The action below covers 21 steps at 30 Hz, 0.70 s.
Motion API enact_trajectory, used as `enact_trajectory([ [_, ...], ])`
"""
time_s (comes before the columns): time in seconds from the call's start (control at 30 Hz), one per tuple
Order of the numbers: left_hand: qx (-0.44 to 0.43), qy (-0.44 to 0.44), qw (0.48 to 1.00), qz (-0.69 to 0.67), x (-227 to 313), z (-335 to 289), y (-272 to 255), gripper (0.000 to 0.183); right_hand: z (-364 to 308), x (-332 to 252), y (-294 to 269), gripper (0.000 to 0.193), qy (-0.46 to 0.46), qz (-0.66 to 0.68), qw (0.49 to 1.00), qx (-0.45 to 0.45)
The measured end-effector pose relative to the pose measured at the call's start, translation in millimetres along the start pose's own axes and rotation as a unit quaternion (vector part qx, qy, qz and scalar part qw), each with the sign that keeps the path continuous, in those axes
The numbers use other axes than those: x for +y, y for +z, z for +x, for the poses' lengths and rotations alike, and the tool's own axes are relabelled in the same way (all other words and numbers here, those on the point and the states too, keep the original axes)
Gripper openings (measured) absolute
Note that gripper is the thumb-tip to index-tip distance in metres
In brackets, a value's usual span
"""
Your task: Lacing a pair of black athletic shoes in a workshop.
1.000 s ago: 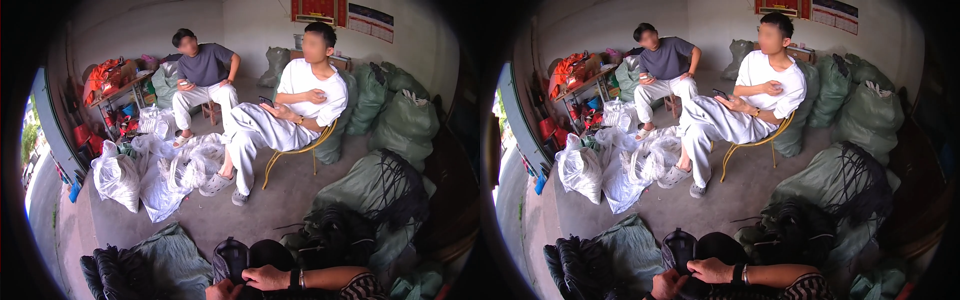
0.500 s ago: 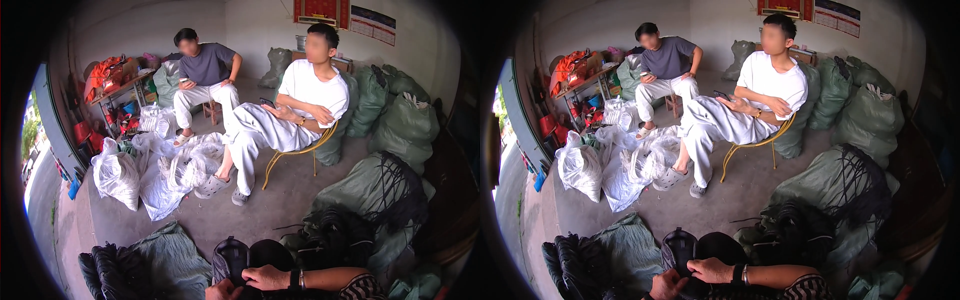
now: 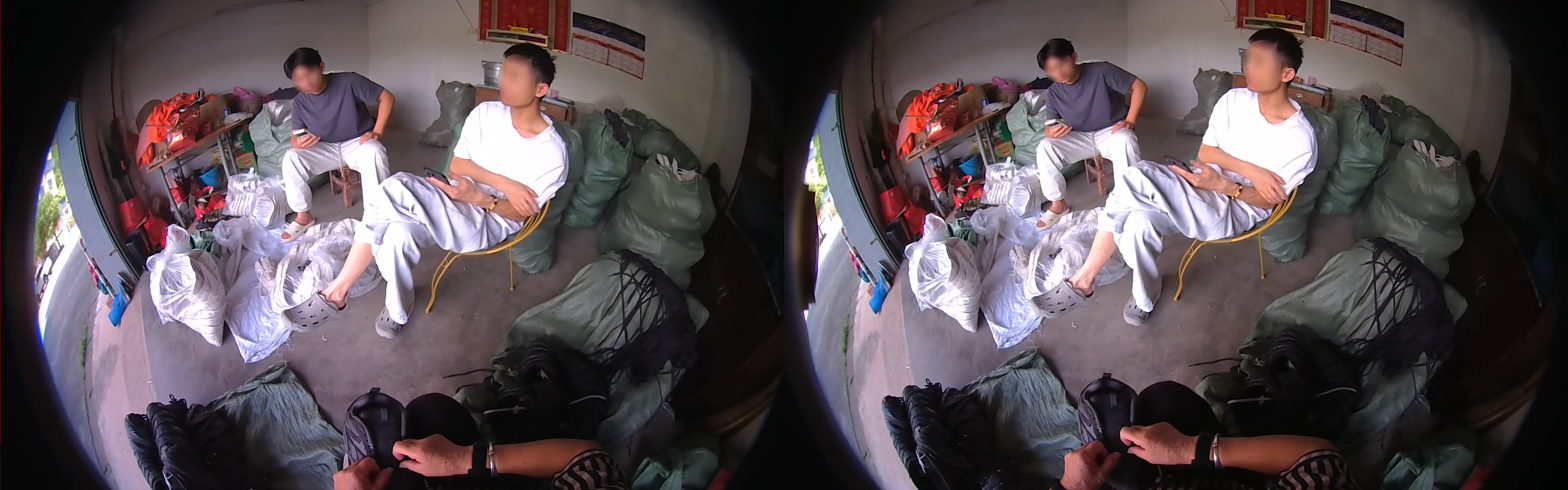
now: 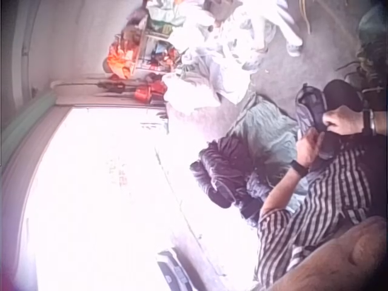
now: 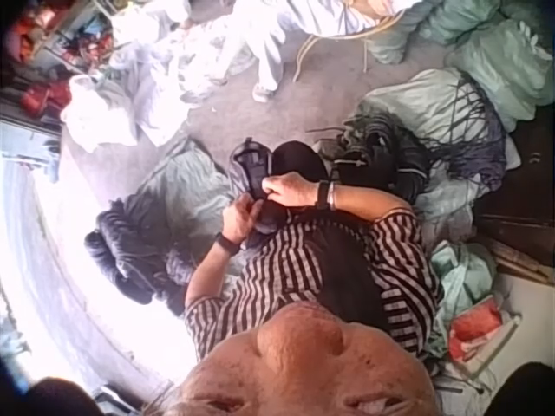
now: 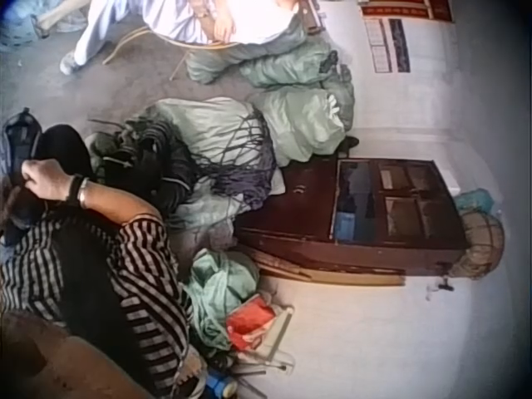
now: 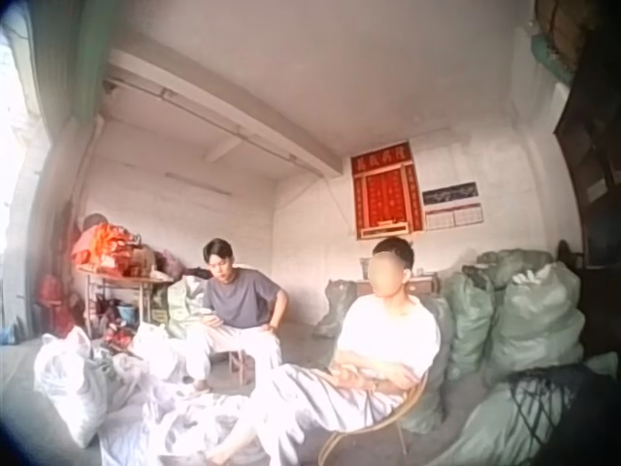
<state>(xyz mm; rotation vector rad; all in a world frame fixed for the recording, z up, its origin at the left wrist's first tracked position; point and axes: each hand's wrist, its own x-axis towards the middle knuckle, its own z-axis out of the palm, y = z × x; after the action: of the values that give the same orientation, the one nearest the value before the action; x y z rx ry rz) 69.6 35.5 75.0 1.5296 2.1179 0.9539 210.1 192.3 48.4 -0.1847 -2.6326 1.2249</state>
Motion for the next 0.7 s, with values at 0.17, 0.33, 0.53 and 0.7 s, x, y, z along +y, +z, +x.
enact_trajectory([
  [0.17,-0.004,-0.009,1.000,-0.003,1.2,0.9,-0.5,0.030,-0.4,-1.3,-1.7,0.017,0.007,-0.004,1.000,-0.005],
  [0.33,-0.002,-0.013,1.000,-0.019,1.7,0.2,-1.2,0.031,-0.8,0.6,-0.7,0.018,-0.002,-0.001,1.000,0.002],
  [0.53,-0.006,-0.026,0.999,-0.029,-1.5,-2.1,0.7,0.032,-0.8,0.9,-0.7,0.019,-0.005,-0.008,1.000,0.003],
  [0.7,-0.012,-0.032,0.999,-0.037,-0.5,-2.7,-0.6,0.033,-0.3,0.2,-1.4,0.019,-0.006,-0.007,1.000,0.000],
])
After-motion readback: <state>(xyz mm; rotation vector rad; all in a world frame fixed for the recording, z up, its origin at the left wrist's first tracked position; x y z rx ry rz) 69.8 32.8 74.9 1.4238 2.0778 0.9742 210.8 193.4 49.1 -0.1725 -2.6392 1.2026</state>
